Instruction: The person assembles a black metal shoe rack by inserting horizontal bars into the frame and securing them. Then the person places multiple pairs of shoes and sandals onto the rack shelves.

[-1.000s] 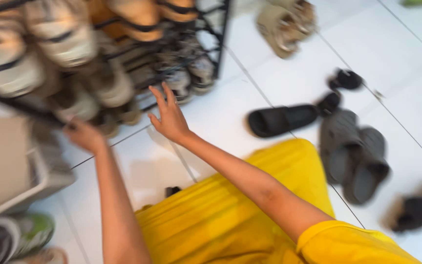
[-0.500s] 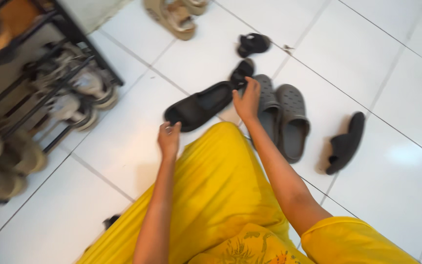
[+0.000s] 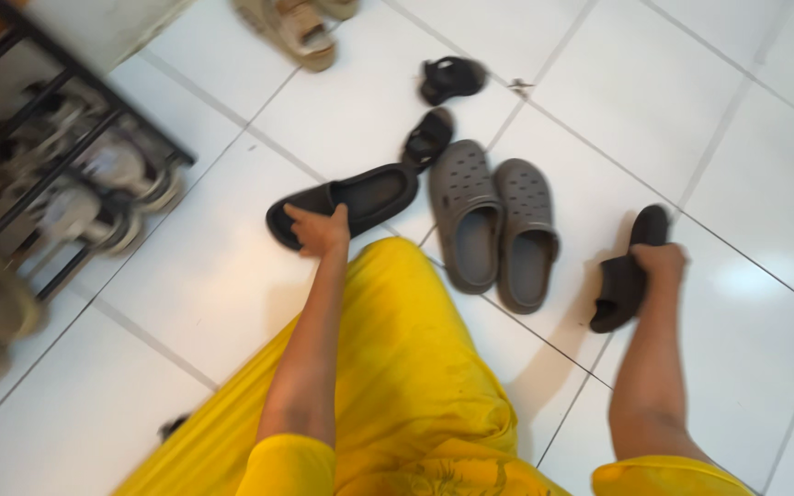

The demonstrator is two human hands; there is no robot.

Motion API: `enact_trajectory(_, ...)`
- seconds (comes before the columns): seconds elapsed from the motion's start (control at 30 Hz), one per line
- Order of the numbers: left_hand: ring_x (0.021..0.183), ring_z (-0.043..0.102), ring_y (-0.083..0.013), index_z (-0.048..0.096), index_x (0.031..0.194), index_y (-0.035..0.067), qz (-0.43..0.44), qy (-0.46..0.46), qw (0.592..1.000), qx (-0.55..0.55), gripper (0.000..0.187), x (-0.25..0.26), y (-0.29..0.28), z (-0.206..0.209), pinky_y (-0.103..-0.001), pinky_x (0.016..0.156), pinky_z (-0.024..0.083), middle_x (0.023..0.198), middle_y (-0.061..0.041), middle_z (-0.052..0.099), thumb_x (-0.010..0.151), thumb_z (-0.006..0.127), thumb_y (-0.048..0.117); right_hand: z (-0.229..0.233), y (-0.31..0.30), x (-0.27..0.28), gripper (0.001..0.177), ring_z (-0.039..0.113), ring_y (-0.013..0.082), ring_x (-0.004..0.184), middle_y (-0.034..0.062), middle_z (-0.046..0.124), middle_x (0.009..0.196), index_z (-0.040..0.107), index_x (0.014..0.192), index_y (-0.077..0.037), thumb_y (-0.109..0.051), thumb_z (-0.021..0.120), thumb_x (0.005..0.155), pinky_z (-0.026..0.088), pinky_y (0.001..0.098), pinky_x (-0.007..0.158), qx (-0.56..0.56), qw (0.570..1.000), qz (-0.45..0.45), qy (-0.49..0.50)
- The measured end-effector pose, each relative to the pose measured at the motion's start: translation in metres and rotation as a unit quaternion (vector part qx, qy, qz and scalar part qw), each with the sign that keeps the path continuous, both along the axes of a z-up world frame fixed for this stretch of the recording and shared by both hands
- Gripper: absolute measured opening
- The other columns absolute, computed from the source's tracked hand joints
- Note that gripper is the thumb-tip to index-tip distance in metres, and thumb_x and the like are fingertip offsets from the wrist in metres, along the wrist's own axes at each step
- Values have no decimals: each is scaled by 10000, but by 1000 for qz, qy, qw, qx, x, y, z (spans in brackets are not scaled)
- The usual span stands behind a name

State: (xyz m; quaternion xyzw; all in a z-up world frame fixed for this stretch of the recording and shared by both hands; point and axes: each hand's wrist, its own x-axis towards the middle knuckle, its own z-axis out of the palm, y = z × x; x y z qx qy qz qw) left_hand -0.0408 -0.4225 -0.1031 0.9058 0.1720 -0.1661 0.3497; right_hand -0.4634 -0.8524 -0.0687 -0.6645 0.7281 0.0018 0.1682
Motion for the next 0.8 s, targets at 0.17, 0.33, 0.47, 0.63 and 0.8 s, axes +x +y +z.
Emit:
enact_trajectory(0.17, 1304, 480, -382, 164, 1611, 91, -12, -78, 996, -30, 1173, 27, 88, -13, -630, 1087, 312, 1429, -214, 466, 720, 883, 345, 64, 7, 42, 482, 681, 322, 870, 231, 719, 997, 671, 1016, 105, -360, 794, 1048, 542, 418, 751, -286, 897, 138, -306)
enact_trajectory(0.33, 1305, 465, -376, 259, 1601, 133, -66, -107, 991, 55, 1094, 38, 240, -15, -600, 1080, 324, 1382, -188, 494, 694, 858, 262, 59, 73, 192, 605, 599, 247, 759, 209, 631, 867, 584, 908, 140, -388, 836, 1061, 608, 383, 686, -421, 774, 68, -467)
enact_trajectory(0.47, 1359, 441, -397, 351, 1576, 117, -112, -176, 975, 81, 1019, 26, 338, -33, -537, 1154, 328, 1458, -209, 466, 673, 825, 107, -23, 231, 327, 248, 660, 170, 568, 84, 654, 711, 603, 936, 57, -133, 763, 945, 550, 346, 497, -60, 845, 206, -489)
enact_trajectory(0.63, 1444, 355, -469, 345, 1592, 83, -39, -298, 952, 66, 975, -6, 381, -71, -444, 1200, 313, 1587, -307, 355, 721, 772, -12, -122, 465, 387, 353, 706, 354, 768, 177, 667, 1012, 637, 1127, -101, -333, 732, 878, 637, 425, 707, 486, 600, -91, -628)
enact_trajectory(0.8, 1423, 325, -494, 185, 1505, -142, 250, -192, 949, -10, 1117, -55, 343, -86, -462, 1174, 320, 1491, -404, 324, 742, 875, 294, -144, 540, 345, 614, 684, 330, 1083, 181, 663, 1175, 516, 1317, -106, -356, 808, 838, 590, 395, 818, 503, 668, -60, -545)
